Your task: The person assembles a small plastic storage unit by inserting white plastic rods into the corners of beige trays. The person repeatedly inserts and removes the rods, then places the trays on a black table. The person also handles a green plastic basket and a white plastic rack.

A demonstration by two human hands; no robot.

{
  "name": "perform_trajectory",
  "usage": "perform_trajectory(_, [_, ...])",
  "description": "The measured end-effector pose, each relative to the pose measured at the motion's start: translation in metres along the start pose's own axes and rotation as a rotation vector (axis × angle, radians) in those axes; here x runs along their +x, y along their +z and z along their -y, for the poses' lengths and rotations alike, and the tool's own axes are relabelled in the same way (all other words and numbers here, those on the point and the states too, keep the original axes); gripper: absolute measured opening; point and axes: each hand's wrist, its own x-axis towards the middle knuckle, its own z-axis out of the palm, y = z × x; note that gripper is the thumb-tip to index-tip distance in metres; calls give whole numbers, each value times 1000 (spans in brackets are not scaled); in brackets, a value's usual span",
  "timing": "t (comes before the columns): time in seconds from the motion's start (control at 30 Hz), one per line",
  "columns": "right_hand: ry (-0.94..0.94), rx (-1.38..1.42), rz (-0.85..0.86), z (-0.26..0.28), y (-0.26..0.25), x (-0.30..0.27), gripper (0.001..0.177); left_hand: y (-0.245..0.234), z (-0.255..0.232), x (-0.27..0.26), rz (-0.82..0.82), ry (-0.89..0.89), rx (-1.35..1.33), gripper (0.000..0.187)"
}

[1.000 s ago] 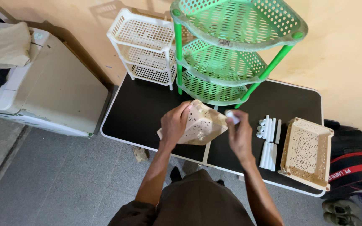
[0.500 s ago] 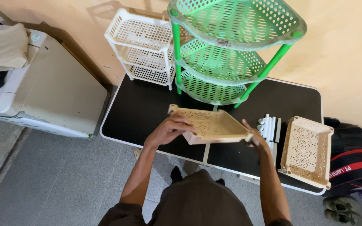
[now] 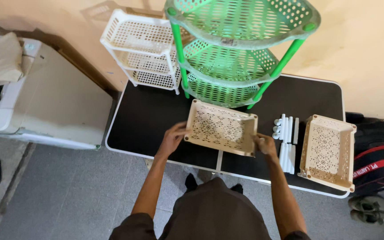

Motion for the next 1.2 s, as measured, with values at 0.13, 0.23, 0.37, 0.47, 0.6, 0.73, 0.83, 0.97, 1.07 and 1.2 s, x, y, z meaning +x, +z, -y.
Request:
perform_trajectory(0.13, [-70,-153,-129,10,29,6,47,16,59,-1,-51,2,72,50])
perform_trajectory(0.23, [-71,-188,-151,15,45,7,46,34,74,-7,-68,-439,-191,44])
perform_trajectory(0.37, [33,-185,-98,22,52,10,48,42,80,-5,-200,-337,-246,52])
perform_trajectory(0.47, [41,-177,-83,20,58,9,49,44,83,-5,-248,-381,-196,50])
perform_trajectory(0.6, [57,-228,-86,23,61,18,52,44,91,6,-268,-418,-260,46])
perform_trajectory(0.73, [134,-252,-141,19,59,9,55,41,85,-2,-280,-377,-133,39])
perform_trajectory(0.83, [-19,-17,-173,33,51,2,50,38,62,0,-493,-296,206,34])
perform_trajectory(0.97, [-232,743,252,97,53,-19,32,41,1,34,-449,-128,-95,29])
perform_trajectory(1.07, [-375,768,382,159,47,-44,29,48,-53,66,-261,35,-240,24])
perform_trajectory(1.2, [-563,798,386,218,43,-72,28,49,-114,79,-108,61,-572,31])
